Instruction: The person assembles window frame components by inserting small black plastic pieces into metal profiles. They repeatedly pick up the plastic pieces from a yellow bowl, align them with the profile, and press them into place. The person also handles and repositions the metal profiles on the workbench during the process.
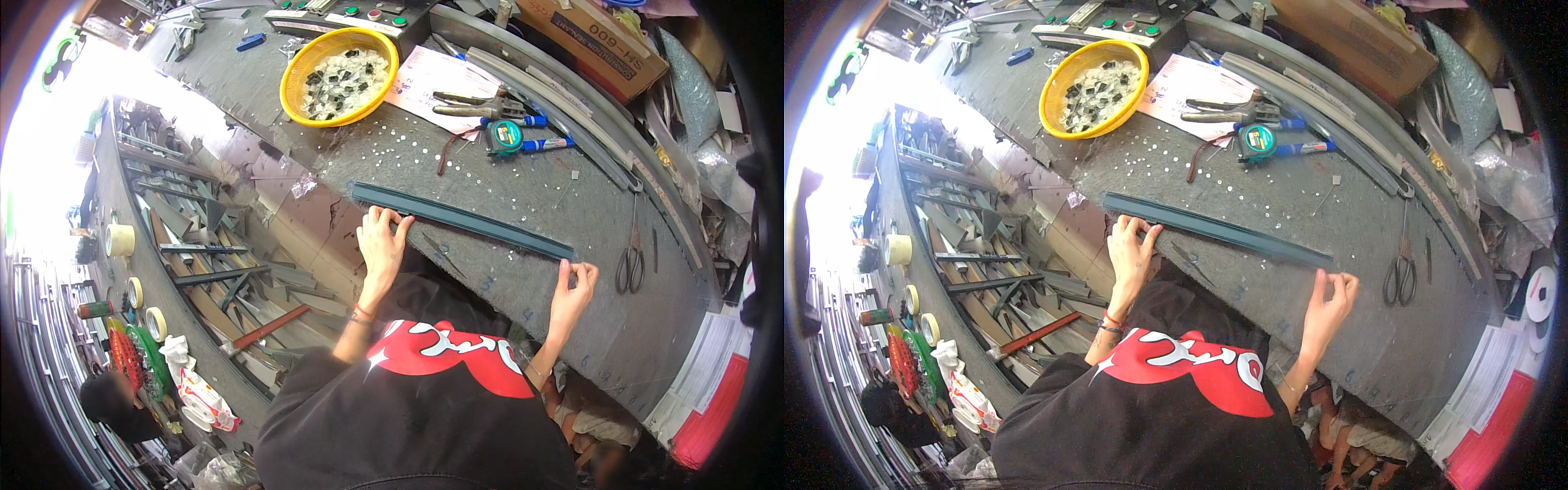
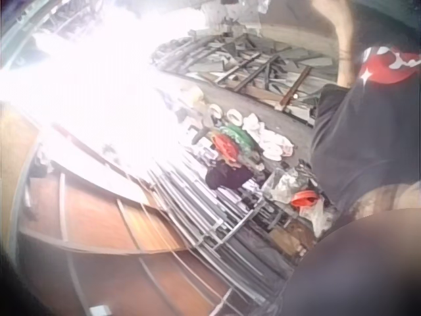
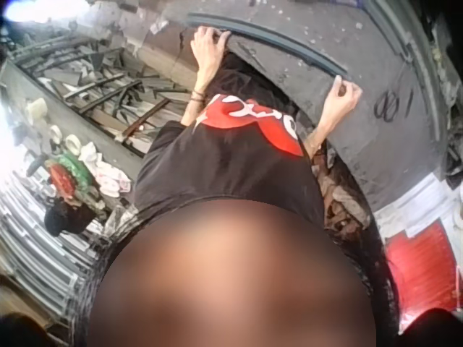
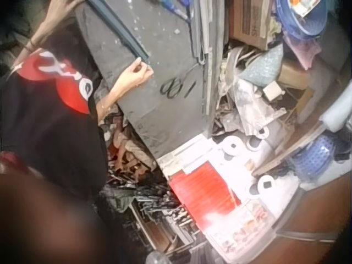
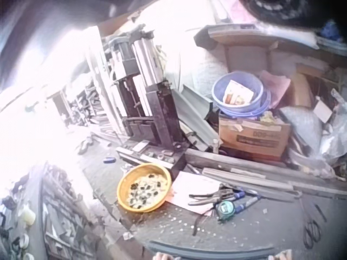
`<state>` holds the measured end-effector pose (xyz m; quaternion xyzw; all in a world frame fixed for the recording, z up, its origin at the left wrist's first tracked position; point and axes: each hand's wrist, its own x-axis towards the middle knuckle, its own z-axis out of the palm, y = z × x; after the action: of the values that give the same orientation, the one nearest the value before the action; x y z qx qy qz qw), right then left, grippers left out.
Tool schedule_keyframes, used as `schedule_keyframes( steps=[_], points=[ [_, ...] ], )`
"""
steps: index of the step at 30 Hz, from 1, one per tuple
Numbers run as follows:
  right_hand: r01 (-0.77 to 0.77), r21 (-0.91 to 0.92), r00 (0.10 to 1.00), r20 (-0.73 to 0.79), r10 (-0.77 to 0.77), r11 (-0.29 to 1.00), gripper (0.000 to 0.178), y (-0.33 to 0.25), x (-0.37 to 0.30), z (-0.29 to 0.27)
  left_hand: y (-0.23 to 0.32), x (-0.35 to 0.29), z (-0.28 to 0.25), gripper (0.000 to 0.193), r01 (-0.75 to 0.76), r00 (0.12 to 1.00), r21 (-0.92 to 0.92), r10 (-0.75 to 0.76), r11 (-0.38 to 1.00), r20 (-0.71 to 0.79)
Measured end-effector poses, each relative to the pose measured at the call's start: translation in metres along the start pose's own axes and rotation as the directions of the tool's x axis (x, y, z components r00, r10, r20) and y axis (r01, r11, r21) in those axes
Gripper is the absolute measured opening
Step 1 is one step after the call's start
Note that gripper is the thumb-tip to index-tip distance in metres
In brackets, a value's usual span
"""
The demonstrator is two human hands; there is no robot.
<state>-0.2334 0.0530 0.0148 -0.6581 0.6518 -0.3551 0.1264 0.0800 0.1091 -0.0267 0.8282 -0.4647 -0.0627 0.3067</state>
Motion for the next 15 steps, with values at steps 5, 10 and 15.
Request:
schedule_keyframes(
  steps=[5,10,15],
  points=[
    [0.100,0.150,0.995,-0.024,-0.098,0.984,0.020,-0.001,0.021,0.032,-0.012,0.011,-0.017,0.019,-0.053,0.997,-0.114,0.060,0.992,0.054],
    [-0.004,0.136,1.000,0.005,0.004,0.991,0.019,0.013,0.023,0.051,-0.020,0.023,-0.028,0.016,-0.331,0.943,0.017,0.332,0.943,-0.019],
    [0.048,0.109,0.999,-0.015,-0.046,0.993,0.019,0.018,0.020,0.052,-0.030,0.042,-0.023,0.011,-0.477,0.870,-0.132,0.488,0.869,0.071]
  ],
)
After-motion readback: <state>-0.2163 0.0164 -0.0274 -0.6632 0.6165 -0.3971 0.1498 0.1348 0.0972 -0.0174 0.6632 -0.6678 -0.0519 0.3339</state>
